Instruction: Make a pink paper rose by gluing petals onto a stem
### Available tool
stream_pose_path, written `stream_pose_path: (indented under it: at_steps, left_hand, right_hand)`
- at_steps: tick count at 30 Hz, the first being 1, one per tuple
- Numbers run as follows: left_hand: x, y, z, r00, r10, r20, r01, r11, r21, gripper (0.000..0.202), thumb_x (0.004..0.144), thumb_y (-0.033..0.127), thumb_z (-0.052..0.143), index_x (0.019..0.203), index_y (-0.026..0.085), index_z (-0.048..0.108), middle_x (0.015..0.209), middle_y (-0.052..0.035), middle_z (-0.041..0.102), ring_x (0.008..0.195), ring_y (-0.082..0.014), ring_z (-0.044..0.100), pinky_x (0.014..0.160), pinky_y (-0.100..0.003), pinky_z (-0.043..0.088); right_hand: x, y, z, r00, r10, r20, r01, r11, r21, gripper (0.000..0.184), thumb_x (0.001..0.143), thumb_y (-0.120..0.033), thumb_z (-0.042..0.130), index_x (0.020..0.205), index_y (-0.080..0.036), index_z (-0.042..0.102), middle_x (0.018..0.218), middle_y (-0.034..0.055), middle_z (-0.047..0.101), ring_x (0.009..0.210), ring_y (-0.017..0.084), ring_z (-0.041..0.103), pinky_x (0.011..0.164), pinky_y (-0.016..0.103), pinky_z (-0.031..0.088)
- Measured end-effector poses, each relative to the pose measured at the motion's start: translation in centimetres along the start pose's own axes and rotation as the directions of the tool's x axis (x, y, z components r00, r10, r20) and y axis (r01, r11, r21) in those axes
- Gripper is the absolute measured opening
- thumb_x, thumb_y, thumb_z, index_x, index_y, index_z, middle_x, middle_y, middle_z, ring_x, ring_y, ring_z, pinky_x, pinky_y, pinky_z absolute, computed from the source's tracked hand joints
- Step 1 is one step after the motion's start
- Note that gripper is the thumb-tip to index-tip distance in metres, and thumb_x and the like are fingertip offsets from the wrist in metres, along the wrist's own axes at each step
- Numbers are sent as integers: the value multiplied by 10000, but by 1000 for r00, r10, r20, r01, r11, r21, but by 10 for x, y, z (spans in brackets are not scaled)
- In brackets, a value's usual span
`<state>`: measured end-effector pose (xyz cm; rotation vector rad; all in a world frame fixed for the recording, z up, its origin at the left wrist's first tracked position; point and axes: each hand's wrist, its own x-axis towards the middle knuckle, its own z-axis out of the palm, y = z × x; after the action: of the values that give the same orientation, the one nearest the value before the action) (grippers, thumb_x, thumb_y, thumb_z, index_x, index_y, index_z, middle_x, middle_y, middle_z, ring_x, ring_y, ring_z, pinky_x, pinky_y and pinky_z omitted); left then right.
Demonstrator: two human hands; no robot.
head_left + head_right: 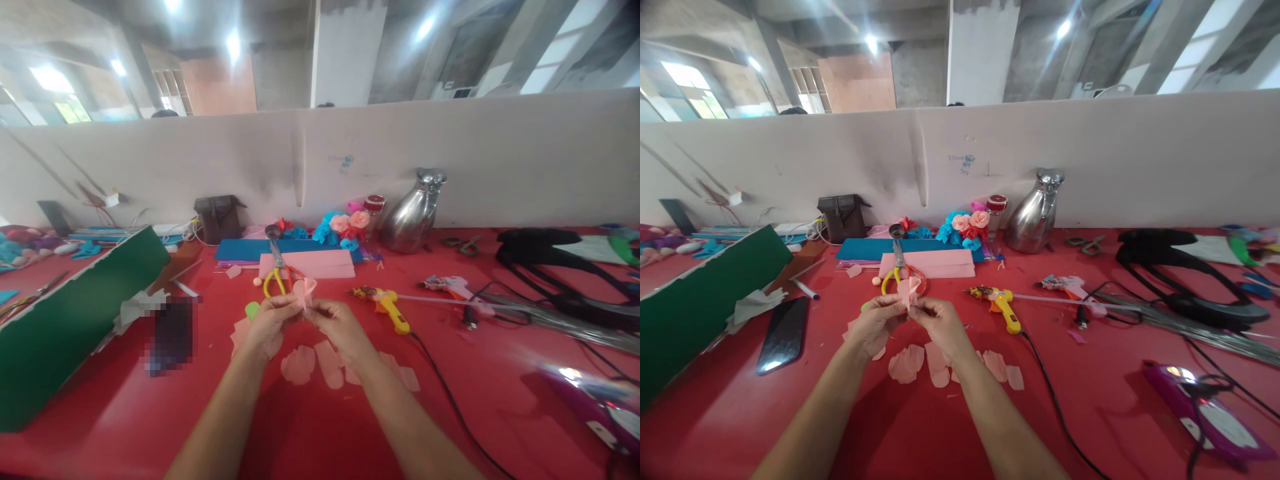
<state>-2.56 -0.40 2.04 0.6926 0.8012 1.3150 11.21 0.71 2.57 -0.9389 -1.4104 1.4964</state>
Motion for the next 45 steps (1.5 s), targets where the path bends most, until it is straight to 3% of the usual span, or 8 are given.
stream_pose_path:
  at_steps: [15,21,29,35,38,41,45]
  left_hand:
    - [-2,2,5,1000,-7,0,7,999,31,154,562,227,775,648,122,702,617,-24,644,606,-86,548,650,-218,417]
    - [-1,-1,2,998,28,54,-30,999,40,176,607,213,742,767,143,720,662,-33,663,637,-94,554,663,-212,410]
    - [-1,-1,2,997,27,70,-31,998,61,149,645,220,713,775,148,715,706,-41,667,653,-105,562,712,-234,416]
    - [-1,-4,1,993,102,64,-110,984,142,182,676,214,674,843,148,703,783,-57,663,726,-129,565,735,-247,412]
    - [-1,-4,5,978,206,23,-205,950,237,227,704,246,647,916,172,683,876,-61,662,849,-163,574,804,-267,401]
    - [-1,-4,7,948,318,8,-293,862,413,249,759,293,590,974,185,655,896,-53,652,913,-180,559,828,-277,388]
    - [-1,-3,6,931,360,53,-318,734,600,180,788,307,541,842,164,637,779,-25,602,762,-147,525,705,-241,379]
  right_hand:
    - [1,3,0,1000,6,3,-6,999,45,132,697,-321,671,735,-198,699,756,-6,639,760,154,550,784,308,402]
    - [1,5,0,1000,5,15,-6,999,52,158,692,-333,675,764,-195,703,730,6,647,772,172,567,797,328,403]
    - [0,1,3,1000,-5,-29,7,998,56,176,674,-353,684,740,-190,693,710,7,641,770,184,574,788,334,415]
    - [0,2,4,999,-4,-36,5,1000,15,182,670,-353,667,741,-185,678,743,11,651,778,187,579,777,337,419]
    - [1,0,1,996,-51,-77,51,999,-6,132,668,-250,634,784,-191,652,798,13,650,805,182,574,763,317,418]
    - [1,-4,-5,986,-69,-155,66,998,-24,186,643,-151,570,812,-207,624,833,2,630,775,158,551,720,285,403]
    - [2,-8,-14,979,-13,-203,28,997,71,144,702,-269,564,811,-210,638,796,3,617,729,147,520,691,277,377]
